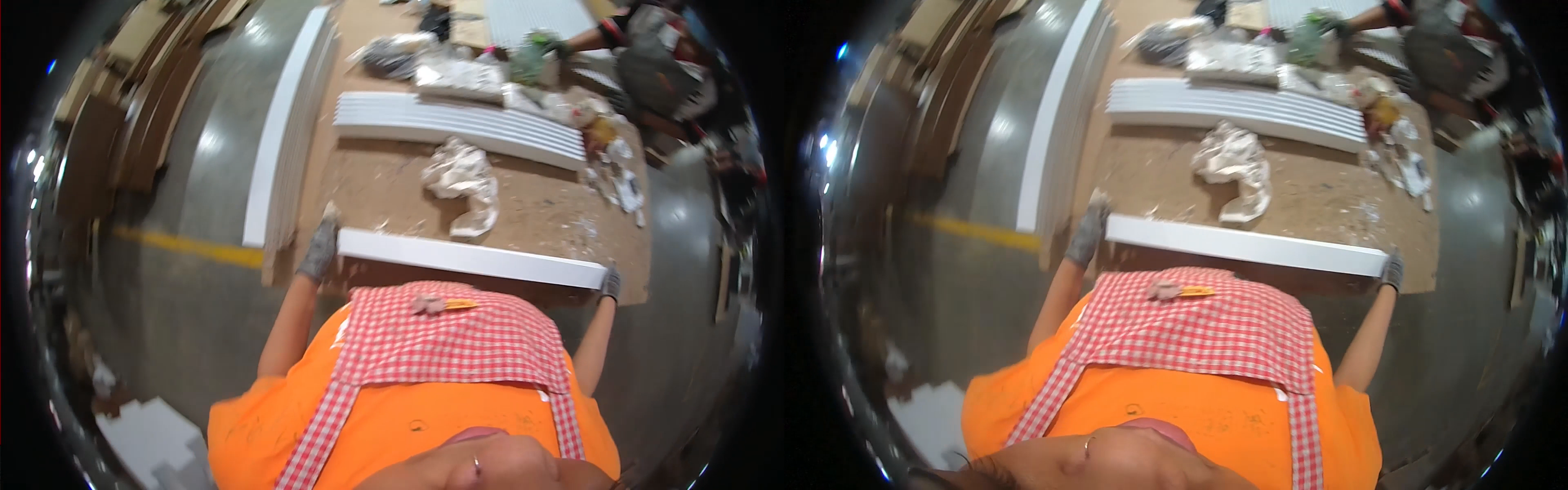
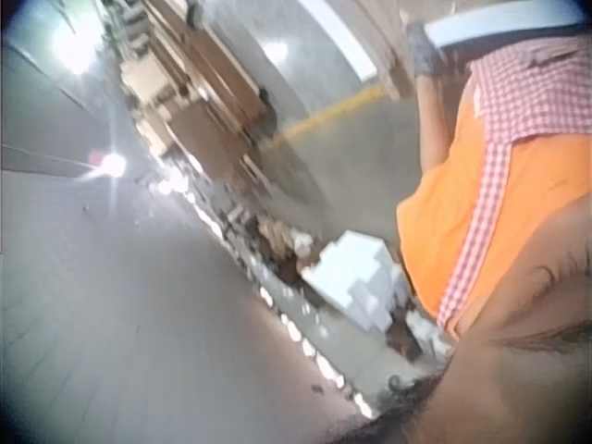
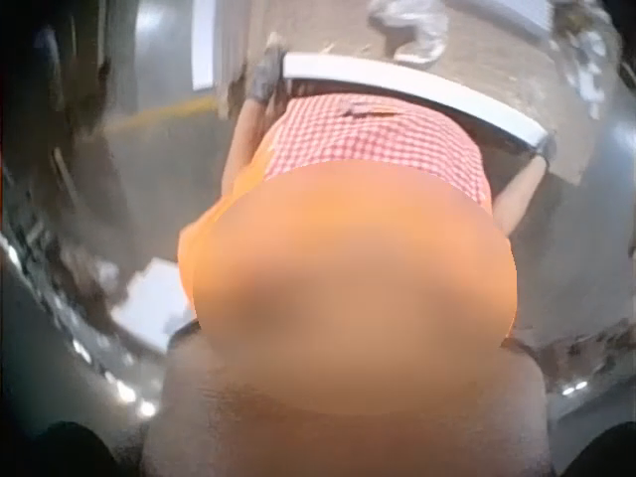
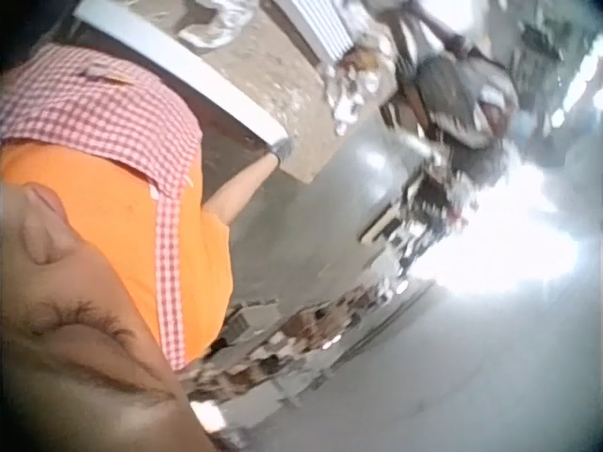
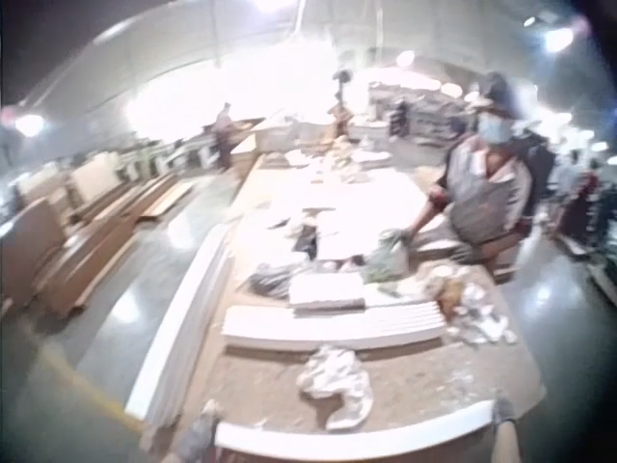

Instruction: The person wipes the surface of long white planks with a cloth. They handle the planks one at a time, wiping them down and placing them back on the table. The person also uses a spray bottle to apply liquid to the planks before wiping.

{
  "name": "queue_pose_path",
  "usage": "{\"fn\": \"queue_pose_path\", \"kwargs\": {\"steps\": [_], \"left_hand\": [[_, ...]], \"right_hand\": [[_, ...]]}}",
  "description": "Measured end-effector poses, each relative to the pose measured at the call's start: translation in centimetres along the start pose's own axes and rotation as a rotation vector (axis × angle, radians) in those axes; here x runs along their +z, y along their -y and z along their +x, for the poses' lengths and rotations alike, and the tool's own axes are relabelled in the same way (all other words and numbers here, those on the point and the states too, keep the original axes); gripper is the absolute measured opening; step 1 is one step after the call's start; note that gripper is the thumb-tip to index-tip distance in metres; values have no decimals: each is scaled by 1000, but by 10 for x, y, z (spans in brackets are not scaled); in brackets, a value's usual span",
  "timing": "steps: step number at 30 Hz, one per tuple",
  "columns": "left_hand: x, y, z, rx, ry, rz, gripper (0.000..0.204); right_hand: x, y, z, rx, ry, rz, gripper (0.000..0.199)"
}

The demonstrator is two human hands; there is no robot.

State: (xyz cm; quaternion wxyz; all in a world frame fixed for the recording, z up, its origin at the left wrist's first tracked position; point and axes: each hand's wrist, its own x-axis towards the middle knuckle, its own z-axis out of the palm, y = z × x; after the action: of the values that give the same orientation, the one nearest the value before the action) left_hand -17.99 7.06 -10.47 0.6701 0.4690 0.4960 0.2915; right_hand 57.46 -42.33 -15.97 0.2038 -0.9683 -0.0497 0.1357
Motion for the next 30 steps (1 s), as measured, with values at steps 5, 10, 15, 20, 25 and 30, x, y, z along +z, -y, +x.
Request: {"fn": "queue_pose_path", "kwargs": {"steps": [5,10,15,20,25,30], "left_hand": [[-8,-10,-20,-316,-52,-16,32],[-4,-5,-20,6,102,6,30],[18,-46,-37,-420,-179,-316,32],[-1,-33,-29,-221,138,248,35],[0,-69,-42,122,432,1380,39],[-26,-31,-33,574,326,1964,41]], "right_hand": [[55,25,-3,-396,-180,-76,66],[21,30,-14,-31,147,102,66],[15,77,-51,-280,23,-157,65],[11,58,-49,-356,71,-318,59],[24,73,-46,-307,140,-291,57],[20,89,-56,-184,140,-203,56]]}}
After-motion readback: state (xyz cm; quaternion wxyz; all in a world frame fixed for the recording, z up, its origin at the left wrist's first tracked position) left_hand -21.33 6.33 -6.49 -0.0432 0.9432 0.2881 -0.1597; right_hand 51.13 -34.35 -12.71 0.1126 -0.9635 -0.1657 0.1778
